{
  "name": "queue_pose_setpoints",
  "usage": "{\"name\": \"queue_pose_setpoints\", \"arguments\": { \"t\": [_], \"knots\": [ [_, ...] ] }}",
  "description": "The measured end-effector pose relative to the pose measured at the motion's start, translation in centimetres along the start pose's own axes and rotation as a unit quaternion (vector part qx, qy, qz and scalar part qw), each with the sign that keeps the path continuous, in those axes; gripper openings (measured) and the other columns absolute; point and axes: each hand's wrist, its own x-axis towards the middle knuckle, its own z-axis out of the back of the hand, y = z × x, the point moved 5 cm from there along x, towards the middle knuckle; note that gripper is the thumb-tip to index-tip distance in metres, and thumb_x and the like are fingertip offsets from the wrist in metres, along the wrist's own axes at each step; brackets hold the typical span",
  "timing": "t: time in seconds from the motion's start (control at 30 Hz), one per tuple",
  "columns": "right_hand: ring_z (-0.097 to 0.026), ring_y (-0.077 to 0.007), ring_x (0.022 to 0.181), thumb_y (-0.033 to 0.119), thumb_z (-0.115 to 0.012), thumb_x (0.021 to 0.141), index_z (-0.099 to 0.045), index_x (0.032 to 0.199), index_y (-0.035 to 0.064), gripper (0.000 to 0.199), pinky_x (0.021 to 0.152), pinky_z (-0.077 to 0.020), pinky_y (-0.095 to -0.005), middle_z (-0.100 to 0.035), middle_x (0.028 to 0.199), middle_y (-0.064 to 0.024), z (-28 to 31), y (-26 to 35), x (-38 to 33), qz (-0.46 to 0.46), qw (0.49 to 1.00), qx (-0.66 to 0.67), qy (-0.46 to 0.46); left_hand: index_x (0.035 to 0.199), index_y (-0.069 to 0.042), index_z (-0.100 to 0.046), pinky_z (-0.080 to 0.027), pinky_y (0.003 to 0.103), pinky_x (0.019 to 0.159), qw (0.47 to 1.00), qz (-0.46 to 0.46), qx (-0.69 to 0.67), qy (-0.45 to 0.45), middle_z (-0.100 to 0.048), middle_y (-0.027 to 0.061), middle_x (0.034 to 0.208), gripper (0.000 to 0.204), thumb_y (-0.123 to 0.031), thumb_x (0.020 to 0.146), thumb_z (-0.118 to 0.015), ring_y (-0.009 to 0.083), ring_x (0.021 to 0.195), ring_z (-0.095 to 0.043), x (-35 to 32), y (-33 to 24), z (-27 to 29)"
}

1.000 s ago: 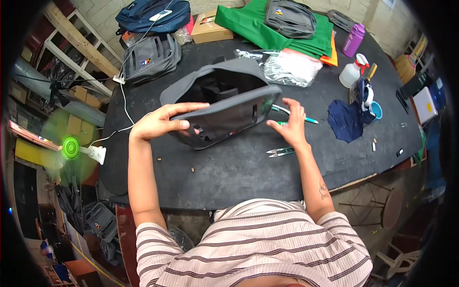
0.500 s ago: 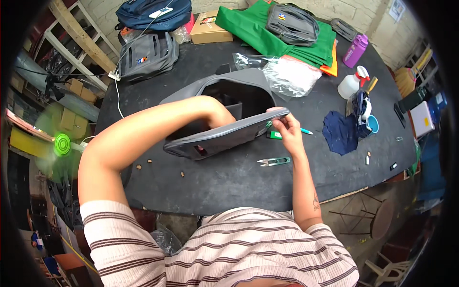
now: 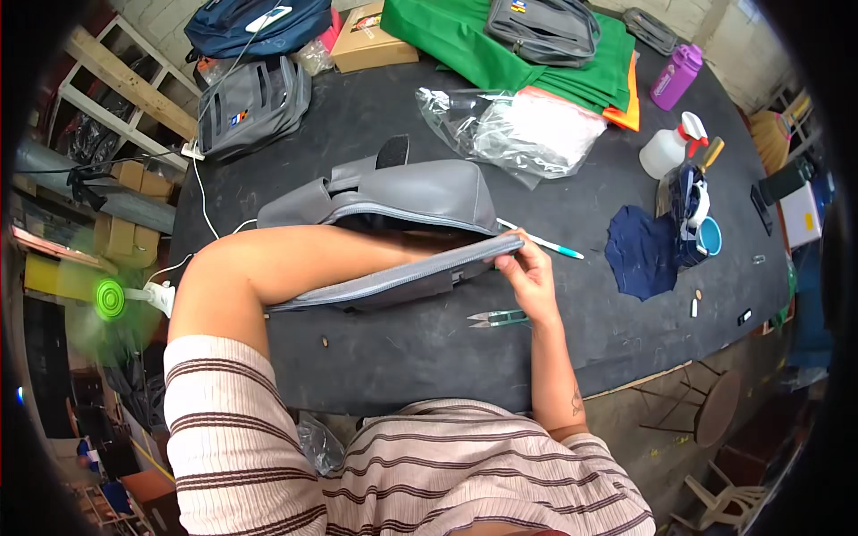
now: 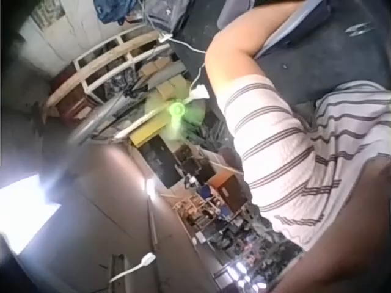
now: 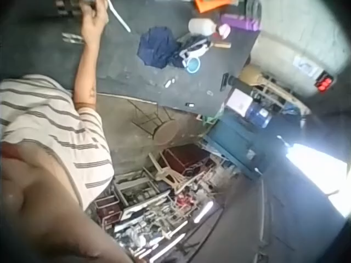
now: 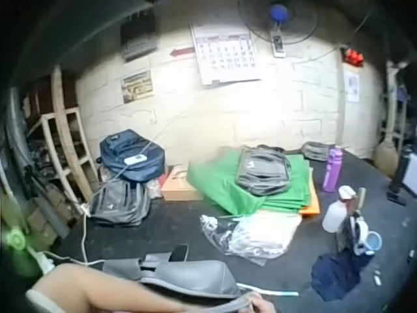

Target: Inspecting, cleaning, and organizing the internal compartments and removable liners of a gray bag.

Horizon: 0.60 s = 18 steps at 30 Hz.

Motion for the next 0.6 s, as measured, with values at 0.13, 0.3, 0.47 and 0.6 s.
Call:
{"name": "queue_pose_setpoints", "arguments": {
  "t": [0.13,0.3,0.47,0.6],
  "knots": [
    [-0.054,-0.0131,0.080,0.005,-0.060,0.085,-0.061,0.091,-0.0012,0.009,0.076,-0.0429,-0.0255,-0.054,0.085,-0.0041,0.0,-0.1,0.4,-0.032,0.999,-0.022,0.020,0.103,0.000,-0.062,-0.047,0.036,0.077,0.997,-0.013,-0.067,0.022,-0.065,0.0159,0.103,0.031,-0.022,0.081,-0.060,0.0232,0.089,-0.060,-1.4,2.2,-0.6],
    [-0.050,-0.0165,0.084,0.004,-0.061,0.083,-0.062,0.085,-0.0011,0.006,0.076,-0.0416,-0.0283,-0.055,0.084,-0.0054,-0.1,-0.1,1.1,-0.045,0.994,-0.095,0.025,0.103,0.000,-0.062,-0.048,0.036,0.078,0.986,-0.008,-0.164,0.032,-0.065,0.0151,0.104,0.031,-0.022,0.081,-0.060,0.0227,0.089,-0.059,-3.3,5.1,-1.7],
    [-0.051,-0.0150,0.080,0.005,-0.063,0.082,-0.061,0.088,-0.0006,0.009,0.073,-0.0414,-0.0265,-0.055,0.084,-0.0043,-1.6,0.4,1.2,-0.005,0.992,-0.124,0.023,0.103,0.001,-0.062,-0.048,0.036,0.078,0.971,-0.018,-0.236,0.031,-0.065,0.0144,0.105,0.031,-0.022,0.081,-0.060,0.0222,0.089,-0.059,-2.1,5.0,-3.5],
    [-0.050,-0.0118,0.077,0.006,-0.061,0.084,-0.061,0.092,0.0006,0.009,0.071,-0.0412,-0.0250,-0.056,0.084,-0.0027,-1.1,0.2,1.4,-0.026,0.994,-0.110,0.000,0.103,0.001,-0.061,-0.048,0.036,0.079,0.962,-0.045,-0.268,0.036,-0.065,0.0137,0.106,0.031,-0.022,0.082,-0.060,0.0218,0.089,-0.058,-3.6,7.4,0.1]
  ]
}}
